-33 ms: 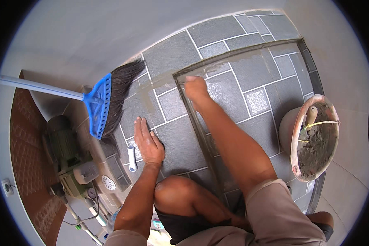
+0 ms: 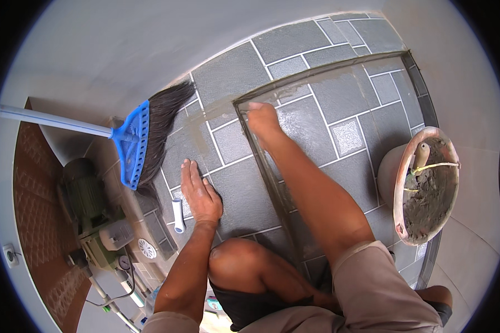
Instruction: The person sits on a tiled floor and applies grout into the gaps between tiles using a small tool. They repeatedly scoop grout from a bucket and press it into the joints, smoothing the surface. The person briefly stands to move a mop and a bucket before resuming the grouting work.
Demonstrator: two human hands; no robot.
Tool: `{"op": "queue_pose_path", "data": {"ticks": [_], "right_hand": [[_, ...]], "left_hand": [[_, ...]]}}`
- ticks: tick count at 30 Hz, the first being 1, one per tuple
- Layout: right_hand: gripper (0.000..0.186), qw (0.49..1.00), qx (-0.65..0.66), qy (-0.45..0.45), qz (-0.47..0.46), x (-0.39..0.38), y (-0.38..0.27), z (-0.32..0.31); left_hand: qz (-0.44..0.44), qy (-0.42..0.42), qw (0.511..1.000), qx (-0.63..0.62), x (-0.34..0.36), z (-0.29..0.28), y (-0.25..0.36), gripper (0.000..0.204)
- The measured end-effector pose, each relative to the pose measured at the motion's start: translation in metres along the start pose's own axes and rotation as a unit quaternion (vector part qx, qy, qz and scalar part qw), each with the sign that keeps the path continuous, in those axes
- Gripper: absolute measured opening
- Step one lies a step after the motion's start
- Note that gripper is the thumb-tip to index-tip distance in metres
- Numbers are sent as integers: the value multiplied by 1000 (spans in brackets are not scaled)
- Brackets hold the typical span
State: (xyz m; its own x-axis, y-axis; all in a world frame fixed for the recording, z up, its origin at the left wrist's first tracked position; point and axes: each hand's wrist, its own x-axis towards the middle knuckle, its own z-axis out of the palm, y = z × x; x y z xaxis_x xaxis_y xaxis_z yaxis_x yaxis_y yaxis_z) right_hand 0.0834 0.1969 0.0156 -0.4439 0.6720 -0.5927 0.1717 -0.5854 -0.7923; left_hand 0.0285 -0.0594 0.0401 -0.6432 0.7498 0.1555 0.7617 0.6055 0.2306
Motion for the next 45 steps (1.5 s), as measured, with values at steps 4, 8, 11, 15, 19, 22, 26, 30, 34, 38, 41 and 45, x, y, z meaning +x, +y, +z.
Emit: {"op": "queue_pose_path", "data": {"ticks": [4,8,11,15,19,22,26,30,34,38,41,45], "right_hand": [[37,971,-145,11,-188,17,15,-4],[33,930,-222,-3,-293,13,28,-15],[34,917,-243,-17,-316,2,36,-24],[36,913,-253,-40,-319,-8,43,-31],[32,902,-232,-8,-364,-26,52,-34],[34,895,-236,-38,-376,-39,60,-46],[34,914,-250,-72,-311,-44,57,-53],[35,918,-176,27,-355,-14,55,-33],[38,909,-227,-2,-349,-30,51,-17],[39,934,-199,-32,-294,-42,50,-33],[39,918,-174,2,-356,-8,49,-30],[40,911,-189,-27,-365,12,43,-23]], "left_hand": [[8,0,1000,2,1,3,2,55],[7,3,1000,13,-1,4,-1,55],[11,4,1000,12,-1,4,-1,55],[17,12,1000,12,-1,6,-1,56],[23,15,1000,7,0,8,-1,55],[23,12,1000,6,0,9,-3,55],[17,2,1000,15,-2,6,-5,55],[23,2,1000,4,2,10,1,55],[25,6,1000,13,-2,10,-3,54],[29,10,999,19,-2,5,-4,54],[30,6,999,17,0,7,-3,54],[33,1,999,11,1,12,1,54]]}}
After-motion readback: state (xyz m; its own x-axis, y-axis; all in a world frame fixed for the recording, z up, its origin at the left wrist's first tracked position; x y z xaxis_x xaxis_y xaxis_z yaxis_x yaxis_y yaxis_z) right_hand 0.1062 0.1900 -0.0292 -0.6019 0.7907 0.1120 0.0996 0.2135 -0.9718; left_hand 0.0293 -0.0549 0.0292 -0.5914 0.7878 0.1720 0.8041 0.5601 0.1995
